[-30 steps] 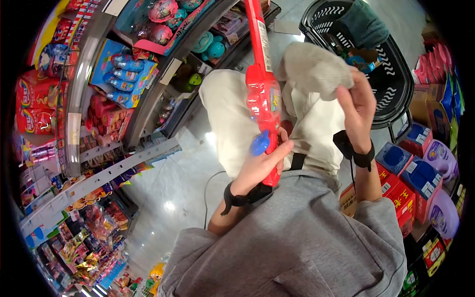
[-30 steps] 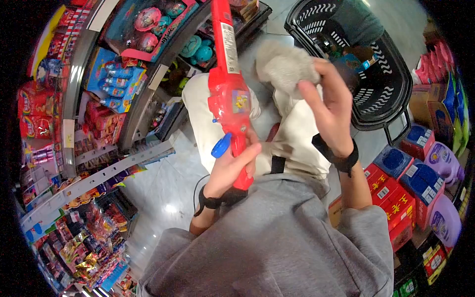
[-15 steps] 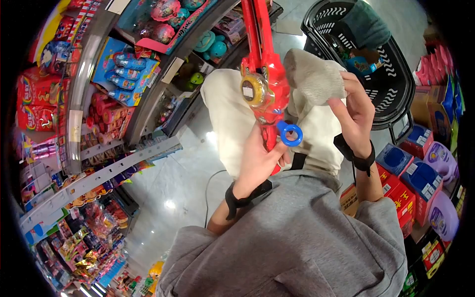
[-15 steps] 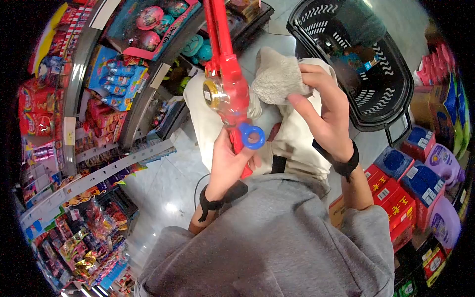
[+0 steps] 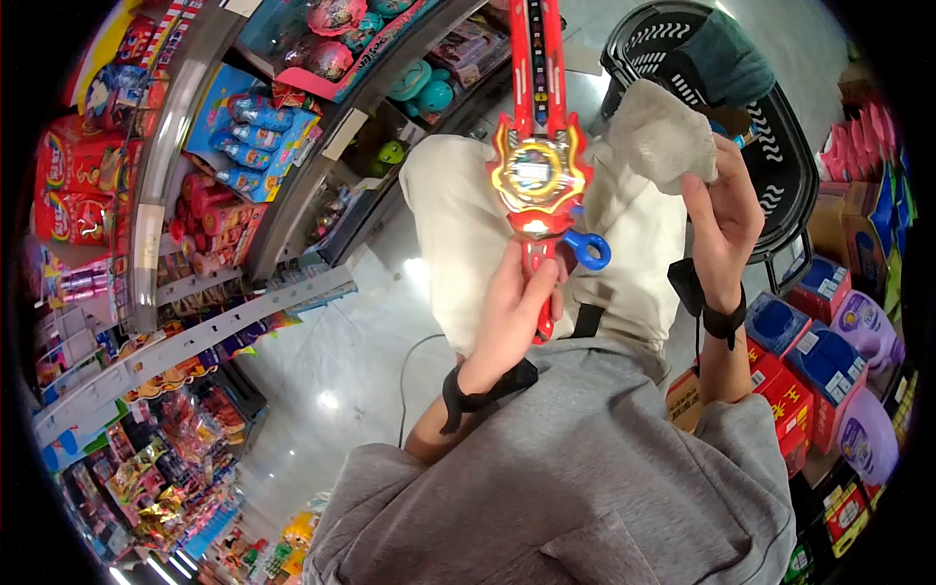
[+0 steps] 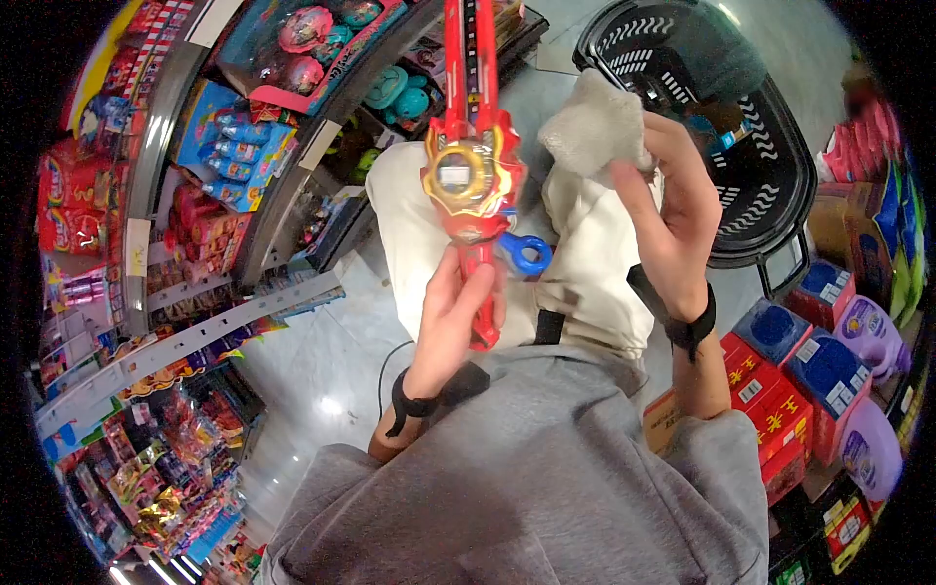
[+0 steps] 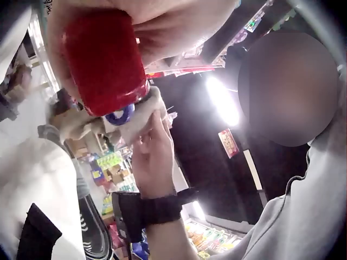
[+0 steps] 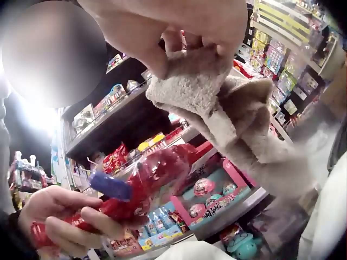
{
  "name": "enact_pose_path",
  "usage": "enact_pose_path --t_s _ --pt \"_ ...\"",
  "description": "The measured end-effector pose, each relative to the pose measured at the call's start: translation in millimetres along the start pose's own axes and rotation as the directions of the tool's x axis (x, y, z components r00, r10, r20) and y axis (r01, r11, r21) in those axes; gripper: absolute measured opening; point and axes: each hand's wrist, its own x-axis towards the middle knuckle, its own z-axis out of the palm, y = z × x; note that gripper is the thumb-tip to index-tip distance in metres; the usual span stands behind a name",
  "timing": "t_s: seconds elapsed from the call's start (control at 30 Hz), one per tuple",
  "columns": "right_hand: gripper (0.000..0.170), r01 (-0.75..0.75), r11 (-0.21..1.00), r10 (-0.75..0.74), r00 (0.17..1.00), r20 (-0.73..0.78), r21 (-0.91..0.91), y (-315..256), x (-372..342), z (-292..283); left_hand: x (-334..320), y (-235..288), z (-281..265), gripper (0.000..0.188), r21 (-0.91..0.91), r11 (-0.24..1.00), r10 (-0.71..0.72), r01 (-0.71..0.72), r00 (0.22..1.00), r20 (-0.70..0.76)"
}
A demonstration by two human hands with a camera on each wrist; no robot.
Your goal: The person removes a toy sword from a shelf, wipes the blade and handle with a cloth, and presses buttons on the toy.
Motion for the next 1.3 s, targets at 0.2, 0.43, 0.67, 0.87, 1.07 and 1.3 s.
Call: enact_pose_path --t_s 0.2,0.43,0.67,0.87,1.07,1.3 --pt "0.024 0.127 0.96 -0.069 0.971 0.23 -0.249 -16 9 21 -6 3 6 0.037 -0.017 1.0 0.011 -0.009 0.987 0.158" --pt "0.026 0.383 0.881 -0.225 0.857 0.464 -0.28 -22 1 38 -8 1 5 0.051 0.011 0.999 0.038 -0.039 0.992 0.121" --pt "0.028 0.436 0.882 -0.211 0.706 0.676 -0.181 -32 -15 44 -7 6 -2 0.081 0.216 0.976 -0.004 -0.009 0.998 0.06" --pt "0.029 0.453 0.878 -0.233 0.686 0.689 -0.154 -38 -16 45 -7 -3 -4 0.079 0.309 0.929 0.184 -0.204 0.978 0.093" --pt "0.03 0.38 0.864 -0.223 0.878 0.424 -0.332 -38 -7 41 -8 2 7 0.067 0.286 0.956 0.06 -0.061 0.998 0.01" --pt "0.028 0.355 0.81 -0.248 0.929 0.276 -0.466 -40 13 36 -6 -10 8 0.056 0.52 0.817 0.269 -0.249 0.962 0.038"
